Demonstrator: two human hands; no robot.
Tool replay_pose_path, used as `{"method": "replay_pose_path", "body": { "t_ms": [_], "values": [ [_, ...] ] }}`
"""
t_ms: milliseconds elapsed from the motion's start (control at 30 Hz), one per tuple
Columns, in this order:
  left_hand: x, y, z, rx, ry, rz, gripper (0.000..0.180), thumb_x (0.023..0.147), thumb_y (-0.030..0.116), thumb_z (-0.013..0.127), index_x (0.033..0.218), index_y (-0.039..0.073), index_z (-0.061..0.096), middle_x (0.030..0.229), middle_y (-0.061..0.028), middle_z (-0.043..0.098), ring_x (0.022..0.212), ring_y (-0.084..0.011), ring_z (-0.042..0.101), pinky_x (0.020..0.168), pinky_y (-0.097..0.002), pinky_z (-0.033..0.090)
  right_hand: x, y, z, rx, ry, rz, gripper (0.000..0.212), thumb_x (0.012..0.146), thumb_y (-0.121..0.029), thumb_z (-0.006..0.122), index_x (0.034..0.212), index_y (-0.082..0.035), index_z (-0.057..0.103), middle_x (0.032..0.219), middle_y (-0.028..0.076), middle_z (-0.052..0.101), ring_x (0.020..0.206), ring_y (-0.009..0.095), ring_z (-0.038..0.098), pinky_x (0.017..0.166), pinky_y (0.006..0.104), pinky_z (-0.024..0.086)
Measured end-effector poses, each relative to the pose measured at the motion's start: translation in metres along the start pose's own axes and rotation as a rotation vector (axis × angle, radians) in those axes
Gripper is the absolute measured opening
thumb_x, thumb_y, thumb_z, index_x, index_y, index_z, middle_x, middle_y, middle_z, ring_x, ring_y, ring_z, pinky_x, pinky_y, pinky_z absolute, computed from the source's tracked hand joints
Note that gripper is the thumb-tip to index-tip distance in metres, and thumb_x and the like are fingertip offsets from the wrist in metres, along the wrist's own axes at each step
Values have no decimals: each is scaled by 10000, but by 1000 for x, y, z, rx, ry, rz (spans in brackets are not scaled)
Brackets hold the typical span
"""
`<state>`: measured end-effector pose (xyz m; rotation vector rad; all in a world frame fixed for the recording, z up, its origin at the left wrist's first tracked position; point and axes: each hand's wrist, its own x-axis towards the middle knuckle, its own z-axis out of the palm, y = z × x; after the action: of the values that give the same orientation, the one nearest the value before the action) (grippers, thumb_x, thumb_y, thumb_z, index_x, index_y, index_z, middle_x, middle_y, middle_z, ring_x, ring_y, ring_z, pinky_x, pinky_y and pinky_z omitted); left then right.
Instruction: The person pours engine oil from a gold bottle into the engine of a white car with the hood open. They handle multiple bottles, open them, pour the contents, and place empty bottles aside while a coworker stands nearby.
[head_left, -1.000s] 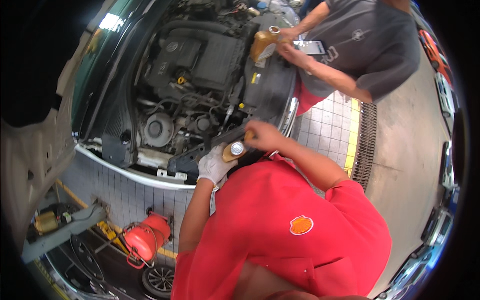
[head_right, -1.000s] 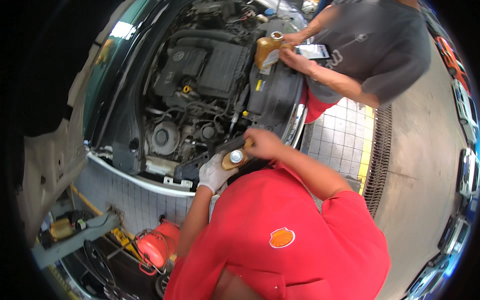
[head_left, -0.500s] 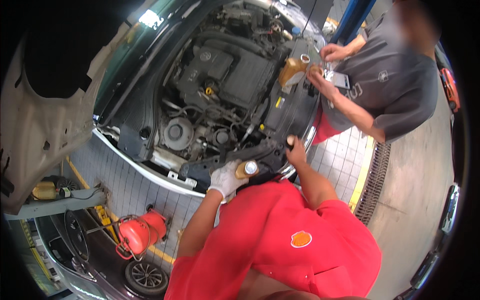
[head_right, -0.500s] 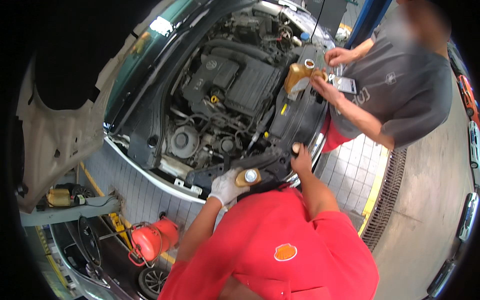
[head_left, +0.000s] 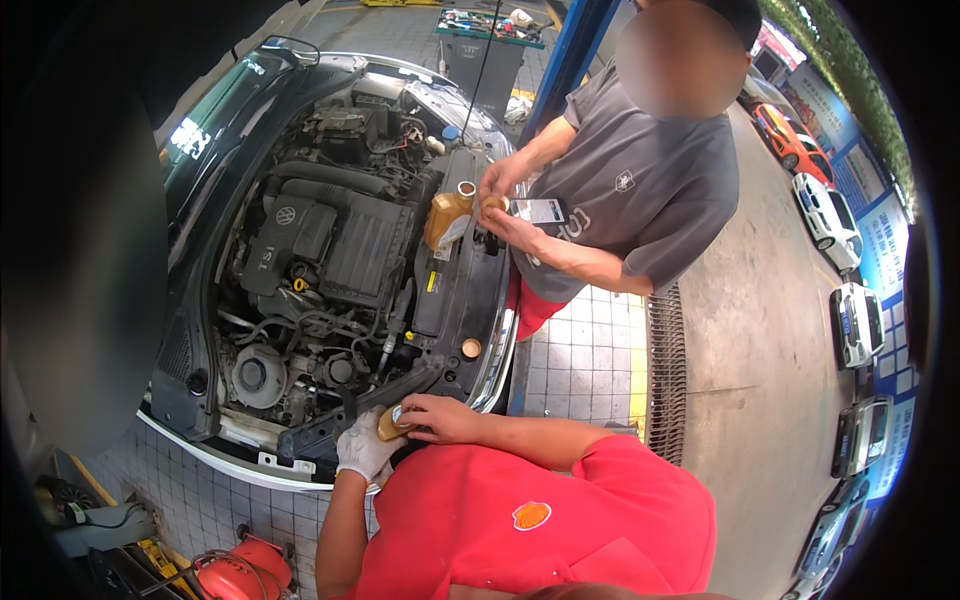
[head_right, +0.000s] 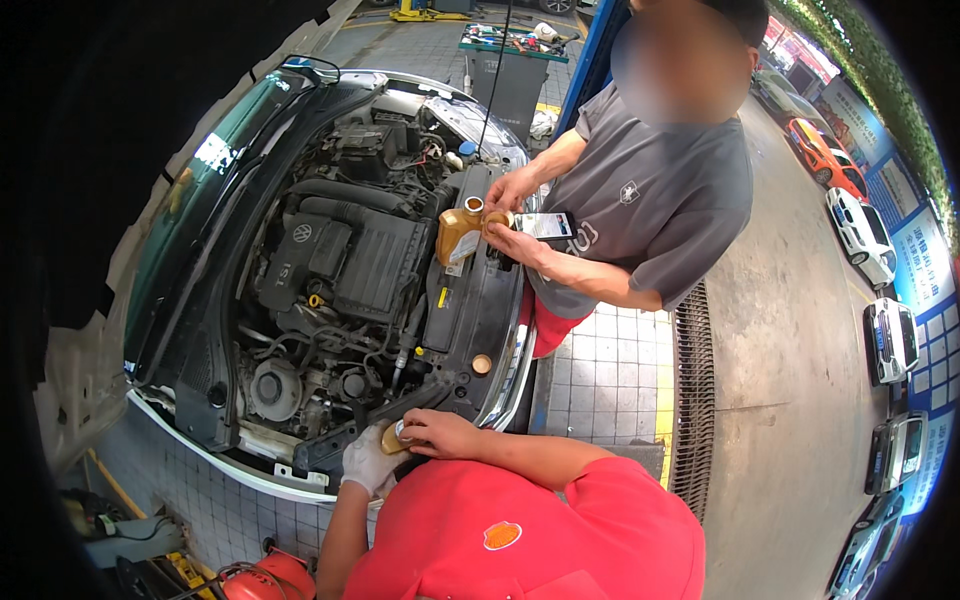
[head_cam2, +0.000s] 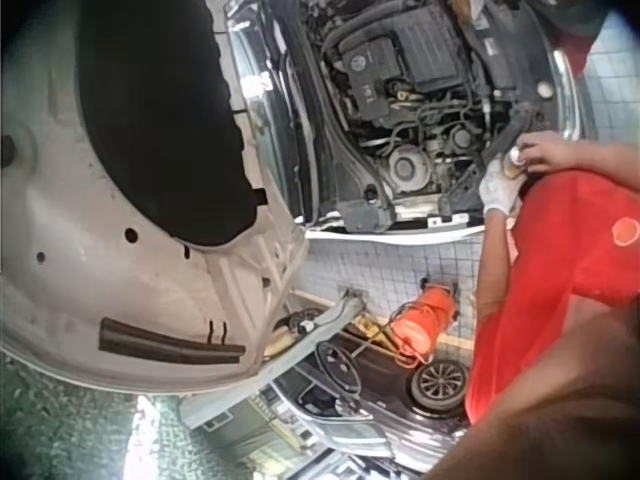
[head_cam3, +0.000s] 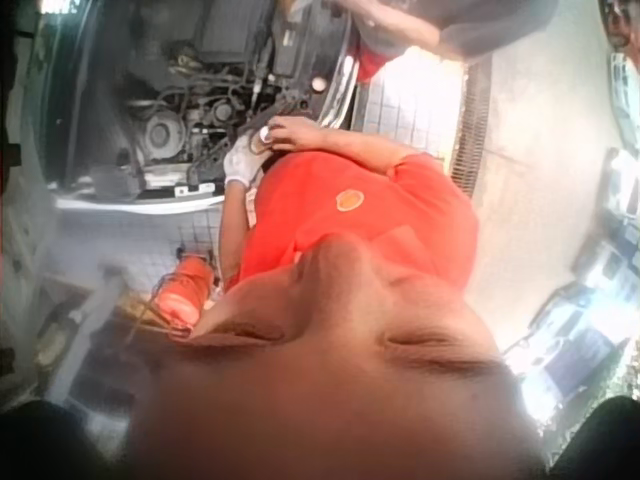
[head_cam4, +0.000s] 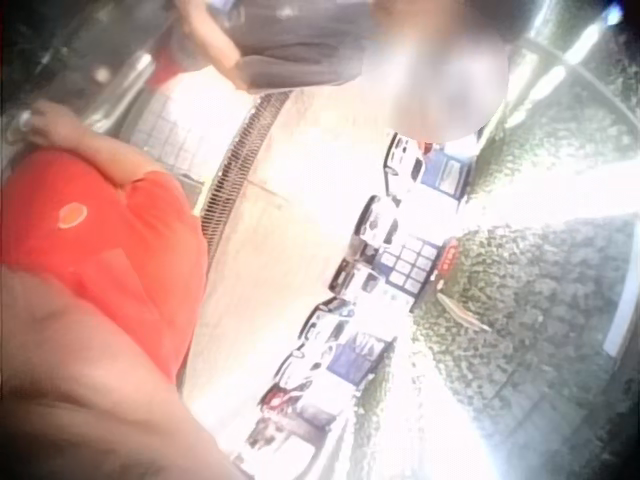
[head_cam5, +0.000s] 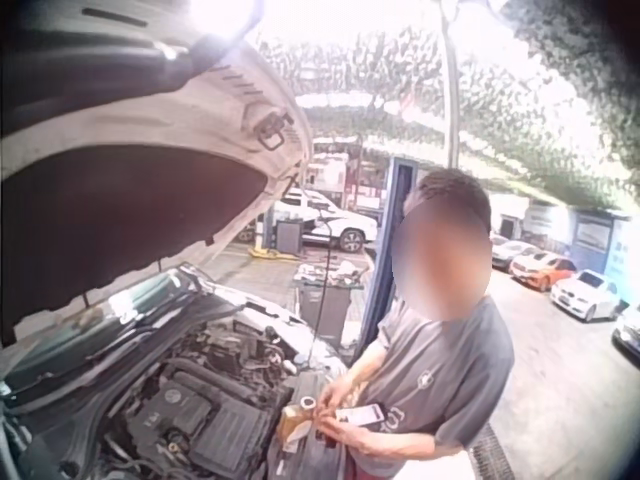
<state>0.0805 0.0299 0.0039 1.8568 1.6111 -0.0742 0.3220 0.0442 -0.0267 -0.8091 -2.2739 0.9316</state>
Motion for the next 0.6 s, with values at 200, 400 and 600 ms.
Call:
{"method": "replay_pose_path", "body": {
  "t_ms": [200, 400, 600],
  "values": [
    [-6, -5, 0, -10, 14, 19, 856, 792, 526, 874, 1488, 133, 568, 1435, -112, 665, 1320, -304, 648, 1057, -434, 545, 4, 3, 12, -71, 24, -68, 224, 973, -182, 744, 1156, -123, 629, 1208, 90, 602, 1072, 334, 671, 834, 438, 584],
    [-3, -10, 7, -6, 7, 49, 876, 788, 522, 879, 1508, 139, 558, 1462, -110, 648, 1325, -296, 644, 1076, -432, 535, 1, 13, 15, -56, 10, -124, 214, 980, -194, 738, 1138, -106, 623, 1203, 102, 604, 1063, 344, 663, 831, 439, 580],
    [-3, -13, 11, -26, 46, 55, 856, 786, 518, 881, 1478, 115, 581, 1432, -120, 668, 1314, -302, 652, 1066, -435, 544, 3, 30, 17, -55, -82, -158, 221, 983, -236, 760, 1104, -80, 660, 1205, 113, 642, 1089, 342, 682, 848, 429, 590]
  ]
}}
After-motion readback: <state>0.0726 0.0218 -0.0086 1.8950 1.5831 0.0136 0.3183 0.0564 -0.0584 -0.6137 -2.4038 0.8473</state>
